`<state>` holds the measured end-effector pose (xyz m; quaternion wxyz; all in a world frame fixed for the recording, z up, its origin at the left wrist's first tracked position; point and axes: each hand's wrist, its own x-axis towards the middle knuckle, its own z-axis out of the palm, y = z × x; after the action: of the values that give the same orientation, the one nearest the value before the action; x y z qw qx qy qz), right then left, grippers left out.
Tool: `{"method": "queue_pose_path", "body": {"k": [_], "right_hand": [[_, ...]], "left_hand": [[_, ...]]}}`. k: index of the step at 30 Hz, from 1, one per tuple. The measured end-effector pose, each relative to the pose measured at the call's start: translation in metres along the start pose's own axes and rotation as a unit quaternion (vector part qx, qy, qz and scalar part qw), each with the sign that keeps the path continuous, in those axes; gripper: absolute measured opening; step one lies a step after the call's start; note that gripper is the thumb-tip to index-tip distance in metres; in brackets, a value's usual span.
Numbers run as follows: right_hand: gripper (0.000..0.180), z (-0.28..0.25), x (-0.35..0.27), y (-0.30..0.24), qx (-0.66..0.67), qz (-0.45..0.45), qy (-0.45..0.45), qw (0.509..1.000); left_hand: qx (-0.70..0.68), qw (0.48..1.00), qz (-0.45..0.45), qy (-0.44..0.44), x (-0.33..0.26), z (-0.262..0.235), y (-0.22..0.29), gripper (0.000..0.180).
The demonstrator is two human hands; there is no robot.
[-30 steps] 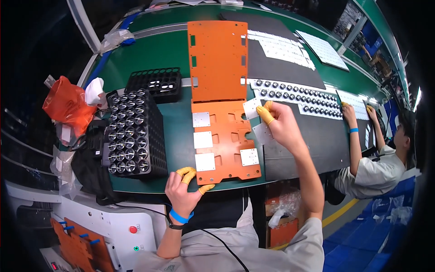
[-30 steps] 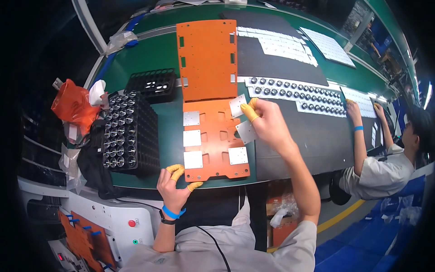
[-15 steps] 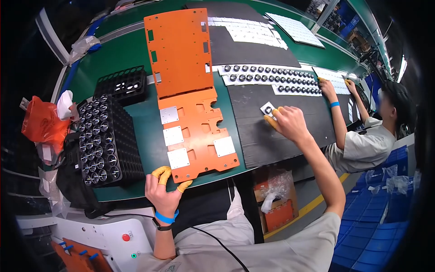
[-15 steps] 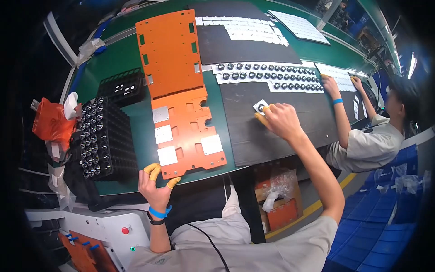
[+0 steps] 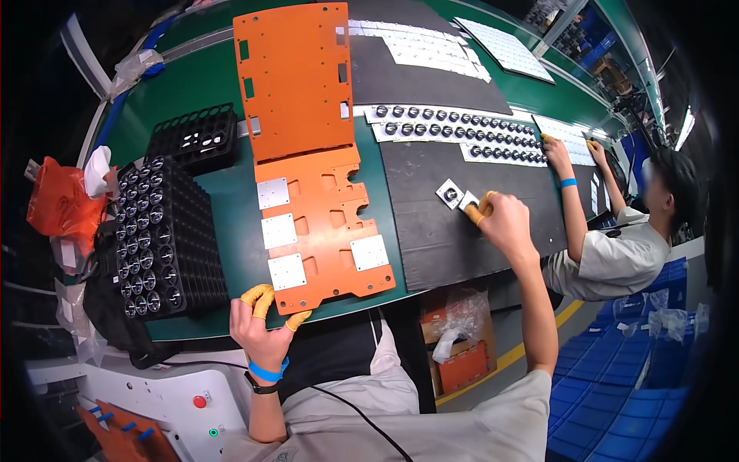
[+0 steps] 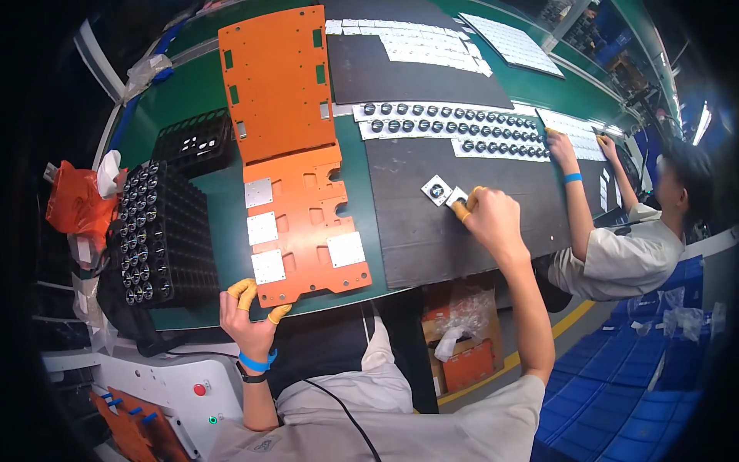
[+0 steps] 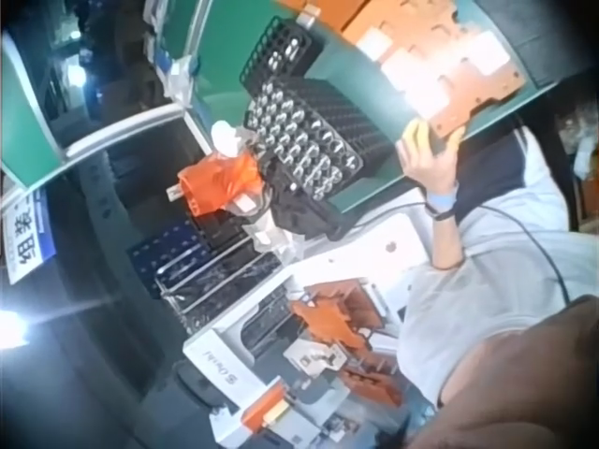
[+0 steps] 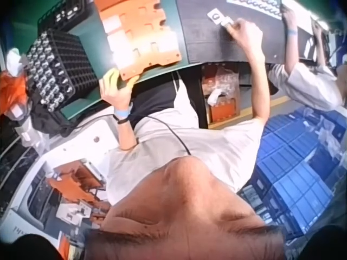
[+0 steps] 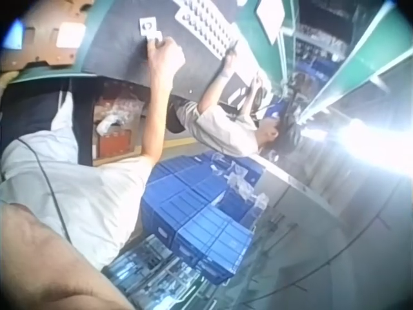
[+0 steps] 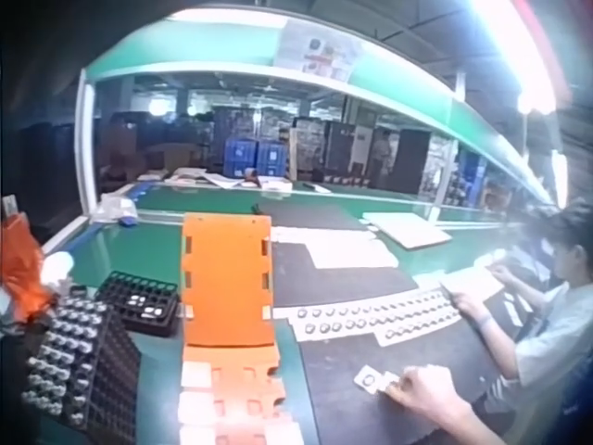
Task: Manual assembly of LED light modules into specialized fixtures and placement into storage trays.
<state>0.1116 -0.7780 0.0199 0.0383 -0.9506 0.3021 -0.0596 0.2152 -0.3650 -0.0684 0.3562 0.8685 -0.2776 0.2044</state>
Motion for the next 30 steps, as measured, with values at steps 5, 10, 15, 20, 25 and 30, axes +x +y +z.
{"method": "queue_pose_path", "body": {"k": [5,10,15,20,25,30], "right_hand": [[0.021,0.007,0.029,0.019,-0.010,-0.052,0.106,0.993],[0.029,0.028,0.070,0.022,0.062,-0.134,0.169,0.975],[0.029,0.051,0.099,0.036,-0.023,-0.146,0.195,0.970],[0.030,0.052,0.101,0.025,-0.002,-0.153,0.193,0.969],[0.027,0.050,0.103,0.020,0.012,-0.138,0.193,0.971],[0.028,0.051,0.105,0.021,-0.022,-0.132,0.196,0.971]], "left_hand": [[0.005,1.000,0.002,0.003,0.000,0.001,0.000,0.056],[0.017,1.000,0.003,0.001,0.000,0.000,-0.001,0.058],[0.014,1.000,0.004,0.003,0.000,0.001,0.000,0.058],[0.018,1.000,0.006,-0.002,-0.001,0.001,-0.001,0.059],[0.020,1.000,0.009,0.007,-0.001,0.001,-0.002,0.059],[0.023,1.000,0.009,0.007,-0.001,0.001,-0.002,0.059]]}}
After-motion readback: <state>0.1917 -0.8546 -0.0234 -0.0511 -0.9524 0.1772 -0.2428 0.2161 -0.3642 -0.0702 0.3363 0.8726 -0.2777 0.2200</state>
